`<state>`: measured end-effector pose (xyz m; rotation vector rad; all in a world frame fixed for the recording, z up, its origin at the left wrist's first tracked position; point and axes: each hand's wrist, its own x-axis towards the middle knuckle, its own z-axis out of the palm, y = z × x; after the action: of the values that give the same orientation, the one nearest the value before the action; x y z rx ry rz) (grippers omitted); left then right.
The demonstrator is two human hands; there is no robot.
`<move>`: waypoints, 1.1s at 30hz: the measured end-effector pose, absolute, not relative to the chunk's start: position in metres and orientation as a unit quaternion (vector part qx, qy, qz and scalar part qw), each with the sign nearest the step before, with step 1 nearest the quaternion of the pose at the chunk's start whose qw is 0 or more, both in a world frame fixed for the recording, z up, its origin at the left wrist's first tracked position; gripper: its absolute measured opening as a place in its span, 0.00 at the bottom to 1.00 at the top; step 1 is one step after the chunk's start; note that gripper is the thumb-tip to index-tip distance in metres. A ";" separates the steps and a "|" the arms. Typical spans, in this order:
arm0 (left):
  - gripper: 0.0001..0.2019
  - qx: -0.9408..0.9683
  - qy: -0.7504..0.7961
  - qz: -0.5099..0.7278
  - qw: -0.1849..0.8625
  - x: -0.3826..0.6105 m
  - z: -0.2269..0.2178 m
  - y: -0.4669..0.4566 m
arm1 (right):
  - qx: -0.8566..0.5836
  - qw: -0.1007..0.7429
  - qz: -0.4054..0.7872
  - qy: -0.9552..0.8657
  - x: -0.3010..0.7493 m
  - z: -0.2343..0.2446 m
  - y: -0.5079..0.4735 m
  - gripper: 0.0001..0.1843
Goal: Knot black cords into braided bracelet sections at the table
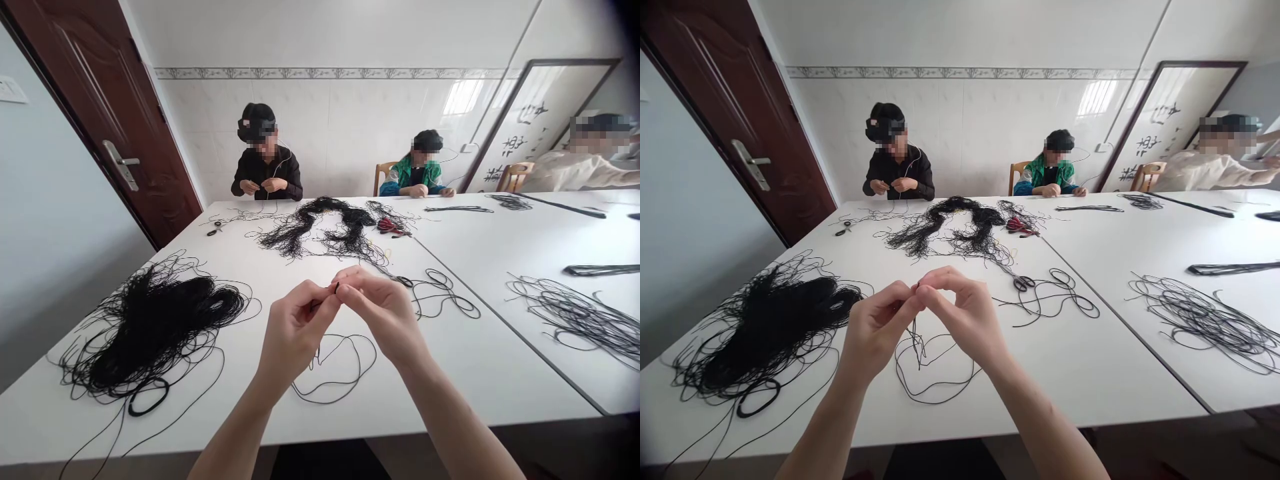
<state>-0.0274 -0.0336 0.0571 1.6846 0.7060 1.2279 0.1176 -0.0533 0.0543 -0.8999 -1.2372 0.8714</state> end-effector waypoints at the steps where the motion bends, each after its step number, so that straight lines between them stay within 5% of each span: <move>1: 0.13 0.683 0.287 0.497 0.452 -0.028 0.057 -0.034 | -0.396 0.636 0.380 -0.543 0.117 0.055 -0.054 0.08; 19: 0.14 0.696 0.297 0.489 0.434 -0.031 0.055 -0.029 | -0.418 0.627 0.347 -0.558 0.116 0.051 -0.053 0.09; 25: 0.08 0.702 0.285 0.491 0.431 -0.029 0.052 -0.026 | -0.412 0.636 0.342 -0.556 0.118 0.052 -0.053 0.10; 33: 0.16 0.678 0.329 0.523 0.398 -0.032 0.045 -0.021 | -0.417 0.645 0.348 -0.538 0.116 0.049 -0.051 0.11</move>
<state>-0.0316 -0.0214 0.0451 1.7162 0.8337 1.3252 0.1158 -0.0506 0.0493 -0.9495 -1.2239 0.7920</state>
